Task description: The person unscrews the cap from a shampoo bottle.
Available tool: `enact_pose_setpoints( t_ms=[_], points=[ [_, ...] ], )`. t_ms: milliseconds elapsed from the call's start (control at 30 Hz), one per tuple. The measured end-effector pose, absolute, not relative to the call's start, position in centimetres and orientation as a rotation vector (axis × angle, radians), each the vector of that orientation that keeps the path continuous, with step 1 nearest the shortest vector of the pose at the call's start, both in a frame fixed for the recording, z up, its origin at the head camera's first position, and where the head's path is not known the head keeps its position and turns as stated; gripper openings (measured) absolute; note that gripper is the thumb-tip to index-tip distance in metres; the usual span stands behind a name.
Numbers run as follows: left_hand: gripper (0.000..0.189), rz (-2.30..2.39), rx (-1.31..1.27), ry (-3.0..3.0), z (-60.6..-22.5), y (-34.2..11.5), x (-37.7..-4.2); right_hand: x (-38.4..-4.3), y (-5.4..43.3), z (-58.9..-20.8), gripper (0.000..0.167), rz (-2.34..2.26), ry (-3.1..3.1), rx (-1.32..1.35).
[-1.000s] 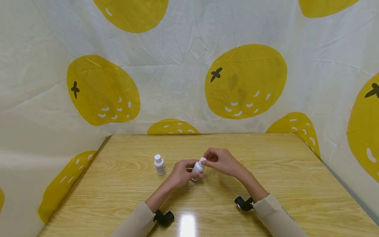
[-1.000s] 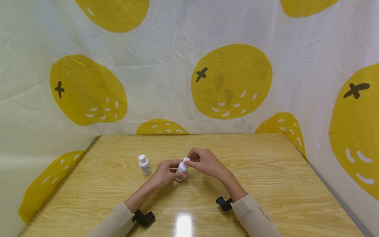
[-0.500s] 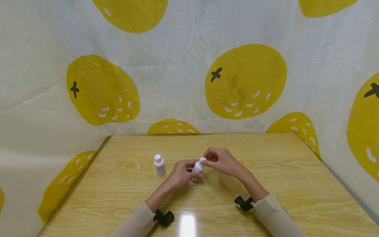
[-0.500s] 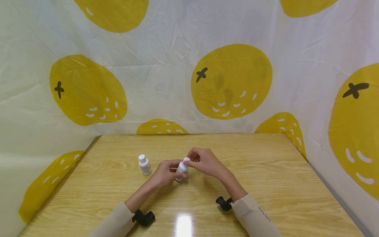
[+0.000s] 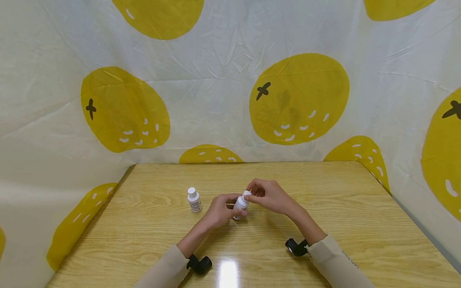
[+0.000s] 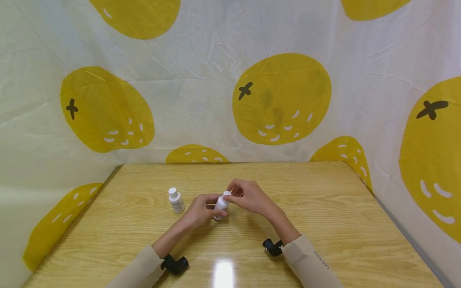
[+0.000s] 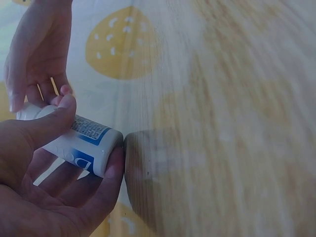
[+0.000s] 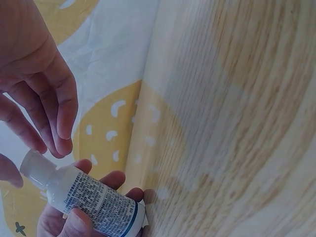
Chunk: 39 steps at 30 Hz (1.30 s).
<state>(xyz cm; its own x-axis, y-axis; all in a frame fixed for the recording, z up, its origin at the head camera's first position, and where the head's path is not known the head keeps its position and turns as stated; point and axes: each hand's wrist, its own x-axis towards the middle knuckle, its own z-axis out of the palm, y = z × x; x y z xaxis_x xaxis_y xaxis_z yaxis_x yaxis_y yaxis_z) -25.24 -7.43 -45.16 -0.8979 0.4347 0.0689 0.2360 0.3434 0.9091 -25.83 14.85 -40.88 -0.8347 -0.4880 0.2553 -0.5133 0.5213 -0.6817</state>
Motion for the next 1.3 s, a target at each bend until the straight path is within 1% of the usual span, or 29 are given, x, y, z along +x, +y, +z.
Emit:
enact_pose_setpoints(
  t_ms=[233,533,867,1133,1300],
  points=[
    [0.048,1.589,0.606,2.415,-45.13,-7.43,-25.23,-25.81,14.91,-40.80,0.014,1.222,-2.713,0.905],
    [0.046,1.584,0.616,2.428,-45.10,-7.41,-25.21,-25.79,14.87,-40.78,0.021,1.210,-2.728,0.898],
    [0.046,1.584,0.629,2.429,-45.12,-7.42,-25.20,-25.79,14.95,-40.81,0.015,1.234,-2.717,0.916],
    [0.046,1.580,0.630,2.429,-45.15,-7.40,-25.22,-25.66,14.94,-40.66,0.021,1.212,-2.724,0.903],
    [0.047,1.588,0.624,2.418,-45.19,-7.43,-25.22,-25.61,14.95,-40.59,0.018,1.214,-2.716,0.875]
  ],
)
